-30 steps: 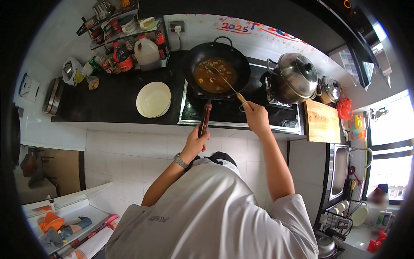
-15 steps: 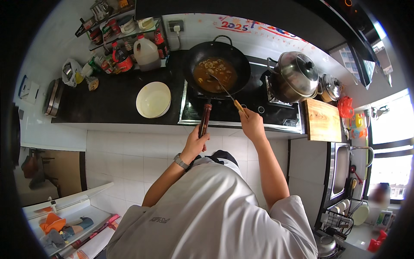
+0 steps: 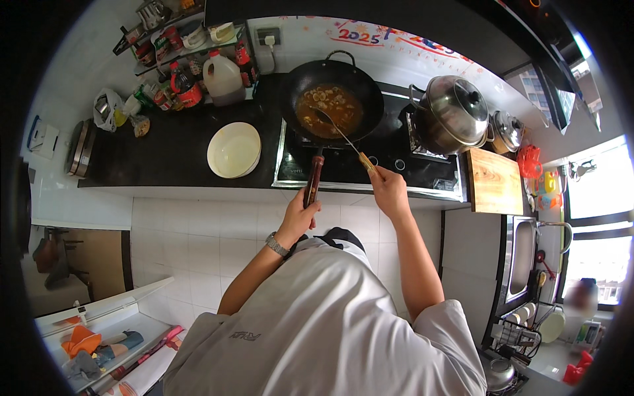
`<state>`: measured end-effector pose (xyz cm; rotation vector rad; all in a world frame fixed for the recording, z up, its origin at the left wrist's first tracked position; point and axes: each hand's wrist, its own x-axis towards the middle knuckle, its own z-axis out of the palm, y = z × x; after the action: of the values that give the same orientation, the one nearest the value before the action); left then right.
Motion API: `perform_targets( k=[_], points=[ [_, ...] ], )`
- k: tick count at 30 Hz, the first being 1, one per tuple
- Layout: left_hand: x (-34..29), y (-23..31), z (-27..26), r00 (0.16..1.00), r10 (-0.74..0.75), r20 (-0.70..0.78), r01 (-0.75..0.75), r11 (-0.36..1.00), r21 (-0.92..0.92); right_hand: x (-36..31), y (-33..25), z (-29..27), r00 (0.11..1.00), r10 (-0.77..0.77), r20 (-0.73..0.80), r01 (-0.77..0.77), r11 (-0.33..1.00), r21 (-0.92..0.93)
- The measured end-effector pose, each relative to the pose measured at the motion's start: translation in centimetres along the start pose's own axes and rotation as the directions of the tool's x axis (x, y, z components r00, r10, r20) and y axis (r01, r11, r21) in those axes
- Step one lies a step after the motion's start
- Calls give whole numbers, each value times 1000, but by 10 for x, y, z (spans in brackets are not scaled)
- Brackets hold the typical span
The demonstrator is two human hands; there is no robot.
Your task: The person arranges several bowls of prepared food on a dining table, then moves to the kitchen to pour a bowl of stew into a wok on the stove. They stir the contents with a spatula, rinse the empty bowl at the sink, and continue stirring the simmering stew.
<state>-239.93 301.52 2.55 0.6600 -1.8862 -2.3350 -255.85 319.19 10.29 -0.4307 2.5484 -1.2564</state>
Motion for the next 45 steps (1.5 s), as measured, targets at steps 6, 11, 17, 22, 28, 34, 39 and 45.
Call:
perform_targets(
  k=[6,11,17,22,28,34,39,45],
  points=[
    [1,0,0,1000,8,-11,-8,1000,-10,-2,-7,-8,1000,-6,27,8,996,-88],
    [1,1,2,1000,-20,-23,20,1000,12,-4,-21,0,995,-49,87,64,982,-176],
    [0,0,3,1000,-1,-25,1,1000,16,28,13,29,982,-178,-66,159,961,-228],
    [-2,2,2,999,2,-35,-2,1000,-3,39,6,28,961,-229,-157,179,944,-276],
    [-1,2,1,1000,-25,-13,25,999,44,47,-13,-15,929,-336,-155,221,839,-497],
    [-1,2,0,1000,7,-5,-7,1000,28,36,-79,-85,938,-322,129,330,713,-618],
    [-1,3,0,1000,5,-26,-4,999,37,38,-99,-91,927,-268,263,372,572,-731],
    [0,3,0,1000,-14,5,14,1000,24,59,-60,-41,936,-331,123,332,707,-625]
  ],
)
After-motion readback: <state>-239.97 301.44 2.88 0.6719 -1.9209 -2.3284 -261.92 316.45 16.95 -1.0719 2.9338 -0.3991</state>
